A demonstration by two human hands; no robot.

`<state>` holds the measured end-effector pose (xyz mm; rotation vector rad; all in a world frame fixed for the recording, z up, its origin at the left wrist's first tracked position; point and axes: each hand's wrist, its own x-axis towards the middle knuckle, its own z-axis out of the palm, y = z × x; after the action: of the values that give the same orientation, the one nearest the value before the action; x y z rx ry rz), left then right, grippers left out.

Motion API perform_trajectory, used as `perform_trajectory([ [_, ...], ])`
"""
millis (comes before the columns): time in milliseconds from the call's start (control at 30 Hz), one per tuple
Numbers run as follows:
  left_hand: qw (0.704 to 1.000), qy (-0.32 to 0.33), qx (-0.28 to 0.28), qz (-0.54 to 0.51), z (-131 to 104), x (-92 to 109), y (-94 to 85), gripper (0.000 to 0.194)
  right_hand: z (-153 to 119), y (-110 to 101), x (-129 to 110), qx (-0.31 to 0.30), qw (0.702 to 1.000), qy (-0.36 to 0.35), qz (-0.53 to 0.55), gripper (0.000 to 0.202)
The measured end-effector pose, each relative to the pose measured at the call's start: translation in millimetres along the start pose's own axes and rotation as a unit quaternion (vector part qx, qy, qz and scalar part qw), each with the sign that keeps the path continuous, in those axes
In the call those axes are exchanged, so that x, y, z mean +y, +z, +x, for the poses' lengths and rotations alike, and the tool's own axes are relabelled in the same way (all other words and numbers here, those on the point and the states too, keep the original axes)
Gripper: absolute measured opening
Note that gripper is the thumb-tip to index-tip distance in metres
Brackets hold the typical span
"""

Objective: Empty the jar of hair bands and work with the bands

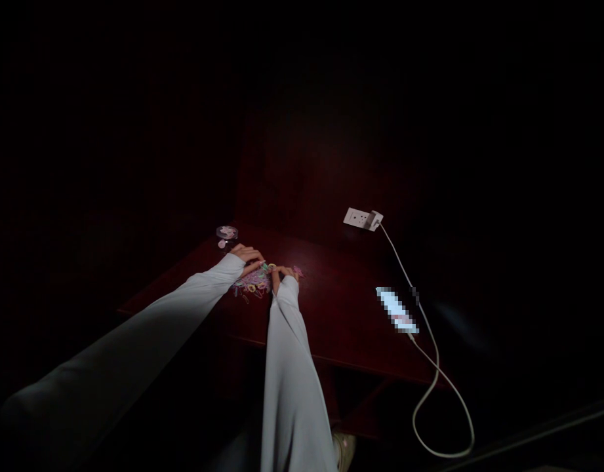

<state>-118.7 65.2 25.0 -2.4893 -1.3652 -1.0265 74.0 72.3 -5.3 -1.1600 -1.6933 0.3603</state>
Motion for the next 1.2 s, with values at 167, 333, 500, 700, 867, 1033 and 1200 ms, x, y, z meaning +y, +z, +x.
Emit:
perform_trajectory([
  [167,0.998,-0.046,0.036,0.011,0.1,5.6,-5.5,0.024,-1.6,0.2,-1.2,0.041,0.998,0.046,-0.016,0.044],
  [333,0.994,-0.087,0.069,0.013,-1.4,11.6,-8.6,0.023,-0.7,-22.0,4.1,0.137,0.983,0.115,-0.041,0.049],
  [500,0.985,-0.145,0.091,0.025,-2.2,16.1,-9.1,0.027,5.6,-48.1,16.4,0.172,0.96,0.173,-0.137,0.048],
  [700,0.97,-0.21,0.116,0.03,-0.4,12.9,-8.5,0.026,12.0,-48.1,32.3,0.123,0.959,0.112,-0.232,0.042],
  [867,0.972,-0.21,0.098,0.028,0.7,12.4,-7.1,0.025,15.2,-43.2,38.6,0.084,0.958,0.065,-0.267,0.039],
  [1033,0.974,-0.199,0.107,0.023,-0.3,8.5,-2.6,0.026,13.2,-42.9,38.2,0.128,0.958,0.089,-0.239,0.037],
  [1200,0.972,-0.193,0.13,0.017,0.3,1.5,1.8,0.023,11.2,-45.7,22.1,0.181,0.95,0.114,-0.228,0.035],
])
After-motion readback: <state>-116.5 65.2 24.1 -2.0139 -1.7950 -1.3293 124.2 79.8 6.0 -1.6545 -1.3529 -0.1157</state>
